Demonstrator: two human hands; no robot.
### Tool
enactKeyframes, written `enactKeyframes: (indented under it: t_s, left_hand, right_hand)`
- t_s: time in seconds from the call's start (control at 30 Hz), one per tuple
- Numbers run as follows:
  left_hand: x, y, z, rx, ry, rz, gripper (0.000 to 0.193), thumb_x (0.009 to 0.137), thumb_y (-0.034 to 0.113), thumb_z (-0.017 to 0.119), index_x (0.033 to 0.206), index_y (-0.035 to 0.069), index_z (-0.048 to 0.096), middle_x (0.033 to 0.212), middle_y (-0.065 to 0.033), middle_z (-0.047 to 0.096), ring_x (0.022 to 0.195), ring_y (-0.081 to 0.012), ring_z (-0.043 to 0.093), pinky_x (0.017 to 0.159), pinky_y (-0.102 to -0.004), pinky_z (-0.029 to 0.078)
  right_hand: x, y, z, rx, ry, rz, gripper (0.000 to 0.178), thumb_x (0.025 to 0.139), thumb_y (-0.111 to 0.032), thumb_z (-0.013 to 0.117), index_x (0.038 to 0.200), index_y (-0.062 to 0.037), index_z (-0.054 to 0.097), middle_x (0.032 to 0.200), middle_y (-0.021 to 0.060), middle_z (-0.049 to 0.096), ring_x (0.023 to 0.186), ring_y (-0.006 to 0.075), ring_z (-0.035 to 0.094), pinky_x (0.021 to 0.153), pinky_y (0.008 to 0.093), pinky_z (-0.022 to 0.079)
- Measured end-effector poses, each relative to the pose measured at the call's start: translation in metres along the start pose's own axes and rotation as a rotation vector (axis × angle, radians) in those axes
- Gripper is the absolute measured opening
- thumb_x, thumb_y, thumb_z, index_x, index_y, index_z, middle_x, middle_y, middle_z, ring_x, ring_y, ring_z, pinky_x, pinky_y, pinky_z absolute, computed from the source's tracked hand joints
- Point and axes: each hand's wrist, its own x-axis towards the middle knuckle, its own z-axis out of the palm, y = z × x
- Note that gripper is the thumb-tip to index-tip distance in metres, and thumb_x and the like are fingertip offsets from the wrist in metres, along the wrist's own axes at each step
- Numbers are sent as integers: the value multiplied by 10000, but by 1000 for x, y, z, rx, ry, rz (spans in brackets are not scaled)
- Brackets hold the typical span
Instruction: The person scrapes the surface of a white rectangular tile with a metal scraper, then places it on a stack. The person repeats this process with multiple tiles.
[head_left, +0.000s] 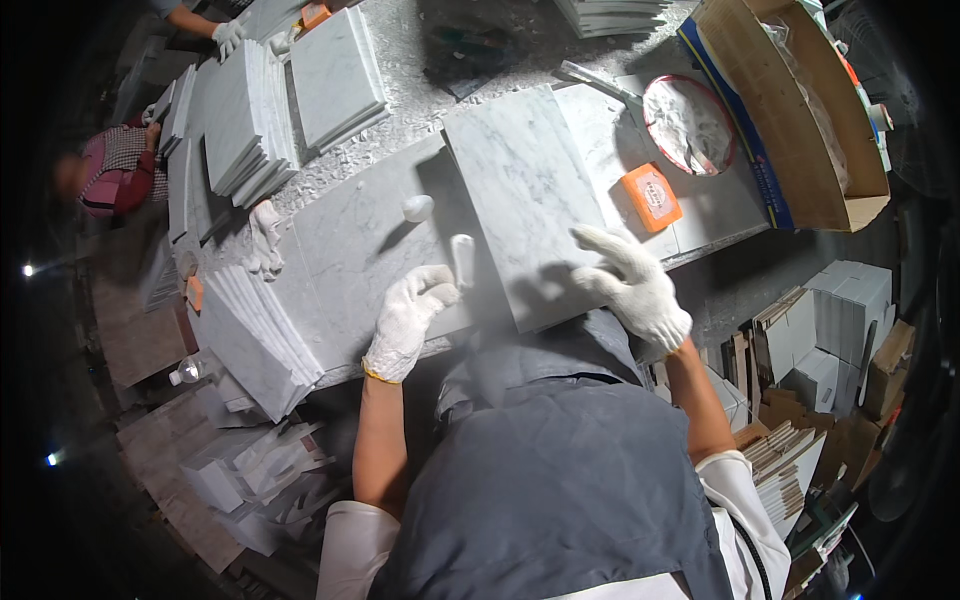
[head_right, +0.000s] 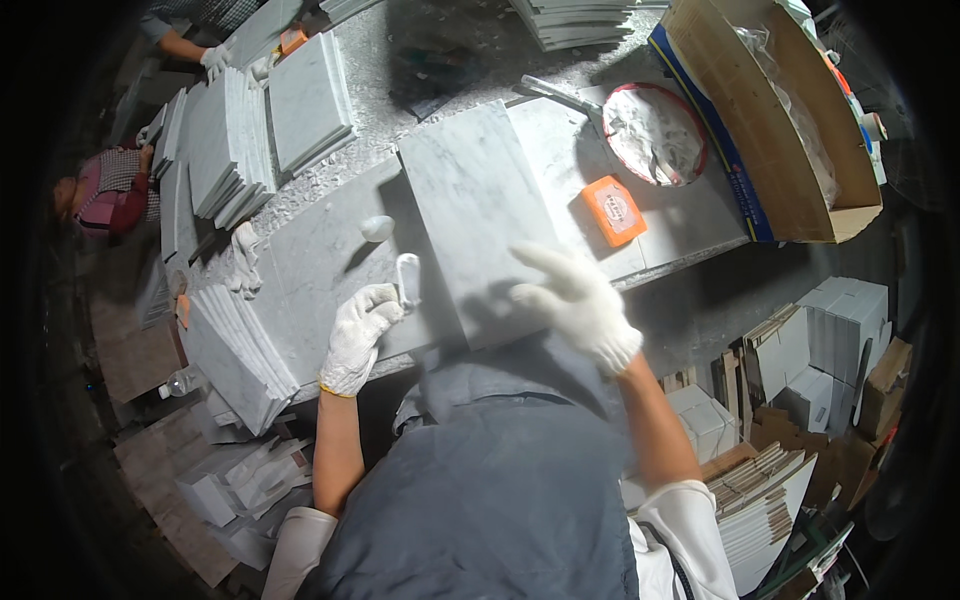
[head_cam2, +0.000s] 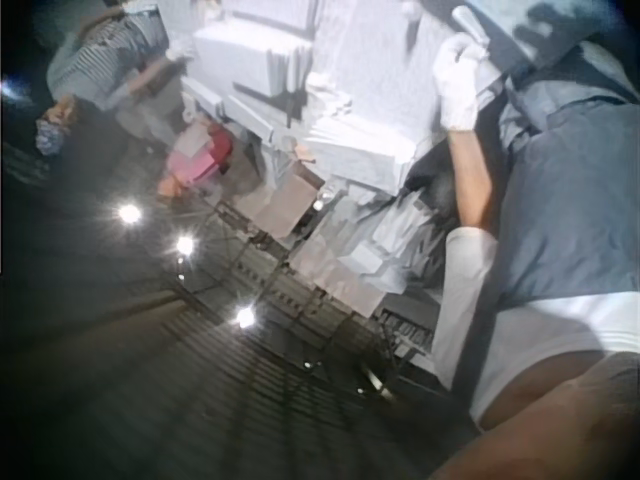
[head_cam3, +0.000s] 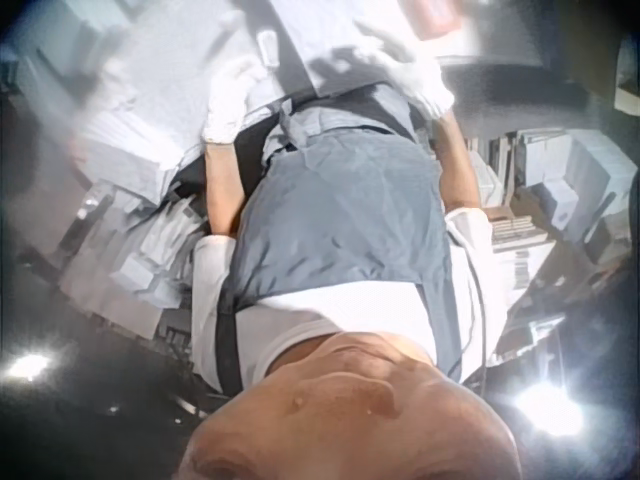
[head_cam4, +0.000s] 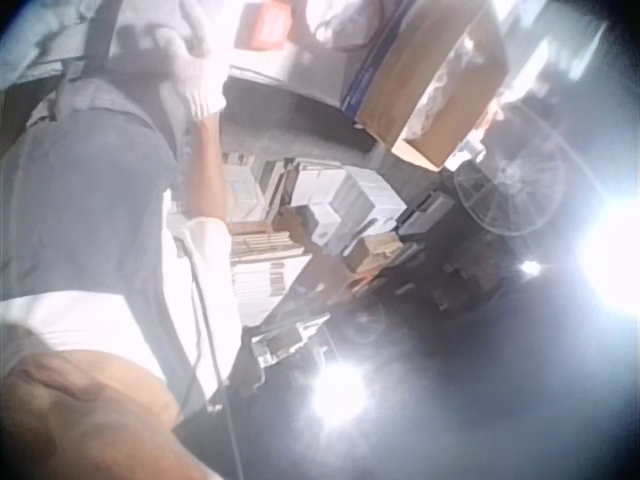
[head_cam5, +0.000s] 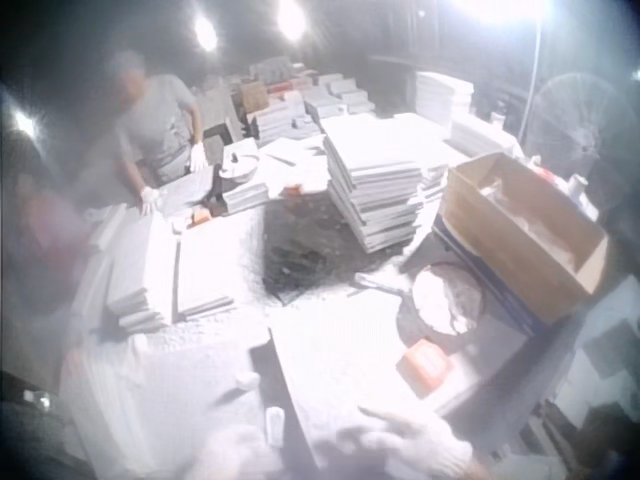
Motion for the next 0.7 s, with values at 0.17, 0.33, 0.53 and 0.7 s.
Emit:
enactKeyframes:
  t_s: [0.17, 0.33, 0.53, 0.7]
  left_hand:
    - [-8, 32, 28, 50, -315, -233, 244, 884, 72, 726, 1107, -17, 683, 979, -67, 722, 848, -119, 664, 770, -244, 538]
    - [-6, 31, 47, -52, -486, -199, 192, 934, 81, 703, 1101, -14, 699, 1035, -79, 736, 962, -144, 668, 922, -310, 529]
    - [46, 24, 74, 1057, 126, 996, 443, 855, 294, 777, 1217, 54, 688, 1222, -128, 689, 1159, -333, 631, 1032, -425, 493]
    - [37, 15, 92, 1221, -380, 932, 469, 885, 496, 669, 1068, 64, 664, 1008, -141, 641, 990, -345, 607, 978, -476, 465]
  right_hand:
    - [29, -24, 19, -62, -283, -13, 639, 910, -237, 793, 1484, -96, 550, 1367, 100, 635, 996, 126, 668, 885, 282, 552]
    - [15, -17, 3, 34, -425, 287, 427, 974, -170, 704, 1381, -57, 641, 1201, 90, 741, 1084, 147, 676, 959, 291, 545]
    - [0, 0, -24, -5, 198, 201, 190, 967, -36, 675, 1149, -22, 623, 924, 37, 693, 791, 90, 667, 731, 242, 565]
    - [22, 12, -10, -282, 458, -252, 295, 911, 110, 663, 1174, -22, 652, 1021, 64, 693, 890, 134, 710, 745, 276, 596]
